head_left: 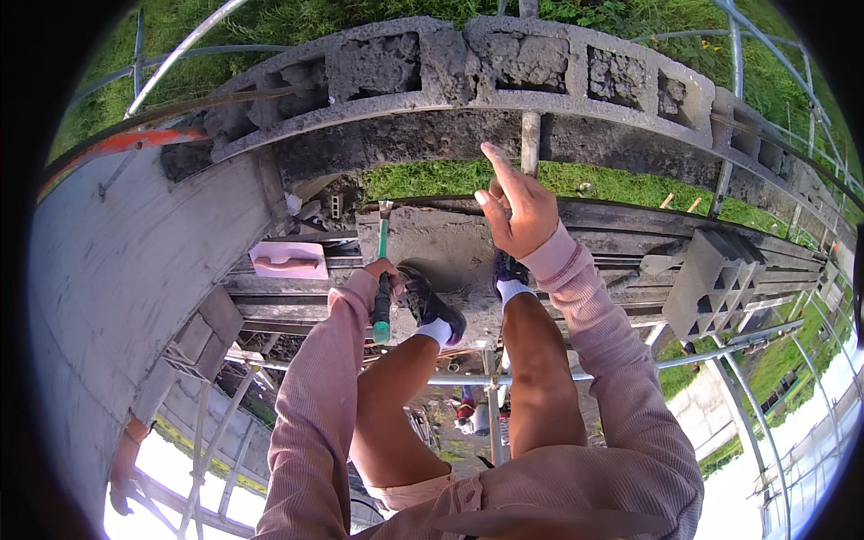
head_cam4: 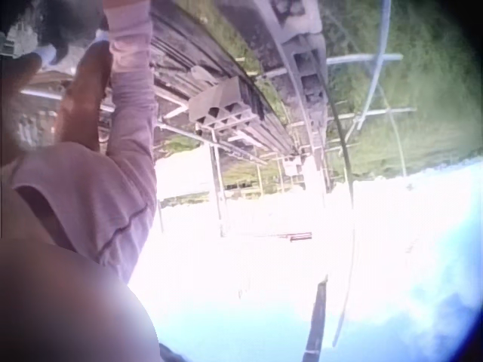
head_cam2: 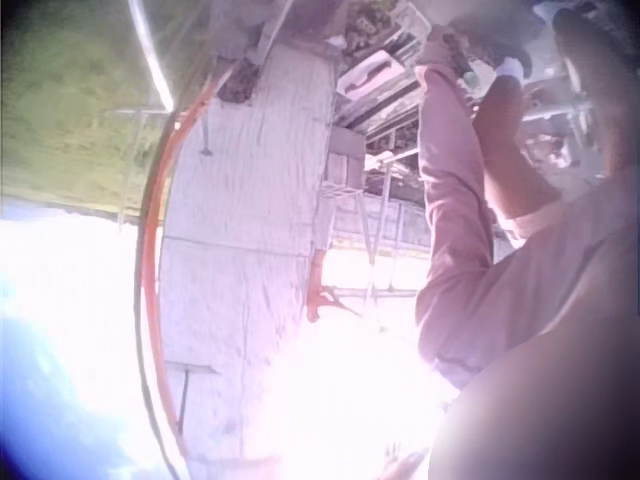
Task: The person works on a scaffold platform, using a hammer and pliers to drive nails into a concrete block and secure metal rods. They move along the scaffold, adjust components, and continue fastening parts of the structure.
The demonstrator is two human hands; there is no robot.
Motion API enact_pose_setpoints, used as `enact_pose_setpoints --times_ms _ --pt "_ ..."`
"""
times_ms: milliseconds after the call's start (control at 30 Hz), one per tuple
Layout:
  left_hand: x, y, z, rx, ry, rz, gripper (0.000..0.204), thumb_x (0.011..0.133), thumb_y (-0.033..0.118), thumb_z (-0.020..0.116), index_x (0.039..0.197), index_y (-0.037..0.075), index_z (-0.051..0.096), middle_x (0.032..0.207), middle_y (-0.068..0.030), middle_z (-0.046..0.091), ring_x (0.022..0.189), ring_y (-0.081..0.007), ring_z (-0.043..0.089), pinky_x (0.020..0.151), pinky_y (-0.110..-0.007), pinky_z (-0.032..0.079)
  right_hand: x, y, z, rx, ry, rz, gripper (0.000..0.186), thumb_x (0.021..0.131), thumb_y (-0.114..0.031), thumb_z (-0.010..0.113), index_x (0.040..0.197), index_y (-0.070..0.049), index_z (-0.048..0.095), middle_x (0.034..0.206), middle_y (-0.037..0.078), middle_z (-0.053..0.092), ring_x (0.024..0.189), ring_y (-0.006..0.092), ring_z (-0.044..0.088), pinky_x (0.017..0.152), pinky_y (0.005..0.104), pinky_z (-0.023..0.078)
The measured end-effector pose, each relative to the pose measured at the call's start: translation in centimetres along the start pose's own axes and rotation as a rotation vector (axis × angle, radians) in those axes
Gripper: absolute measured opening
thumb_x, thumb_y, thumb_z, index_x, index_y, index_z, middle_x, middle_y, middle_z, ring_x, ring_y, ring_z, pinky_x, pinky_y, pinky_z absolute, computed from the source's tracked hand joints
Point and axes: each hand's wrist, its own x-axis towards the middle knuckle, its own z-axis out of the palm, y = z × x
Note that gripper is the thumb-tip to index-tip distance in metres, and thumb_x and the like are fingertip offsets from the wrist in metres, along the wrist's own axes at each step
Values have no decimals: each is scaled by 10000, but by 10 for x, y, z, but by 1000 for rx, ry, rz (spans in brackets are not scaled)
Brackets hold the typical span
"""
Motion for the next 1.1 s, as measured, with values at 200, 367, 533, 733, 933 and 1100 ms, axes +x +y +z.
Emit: enact_pose_setpoints --times_ms 200,367,533,733,933,1100 --pt "32 44 -8 257 -168 28 206 830 273 649 878 76 616 697 -121 673 473 -195 570 451 -336 460 68 -3 14 -356 146 -248 716 852 -153 714 1501 -20 443 789 103 673 627 238 639 576 345 510" --pt "40 80 -13 632 -189 120 210 827 264 642 858 57 667 713 -128 715 487 -187 592 451 -346 468 26 44 36 -302 206 -371 613 862 -142 699 1435 -10 525 730 72 612 616 232 610 570 349 482" --pt "77 76 -49 834 -53 180 270 875 301 634 818 45 700 708 -68 725 642 -143 671 627 -327 523 22 77 73 -234 -97 -361 609 838 -73 713 1421 -55 536 813 114 648 639 277 607 615 374 488" --pt "174 62 -46 375 -64 268 271 781 315 760 791 68 650 677 -51 593 585 -213 571 547 -434 454 56 32 103 -123 -986 -336 649 936 -176 629 1524 -47 386 1120 130 679 837 232 663 751 343 536" --pt "114 79 26 -397 166 642 508 894 528 578 987 46 708 839 -162 681 720 -301 629 709 -474 505 73 -40 163 647 -1249 935 579 1026 -381 565 1459 -42 385 1188 167 642 1123 343 663 889 500 568" --pt "79 54 -25 -331 -34 680 778 862 804 541 963 52 714 819 -110 671 732 -239 620 664 -421 496 71 -51 214 674 -969 900 342 929 -57 590 1243 -39 456 838 62 514 681 165 518 517 279 415"
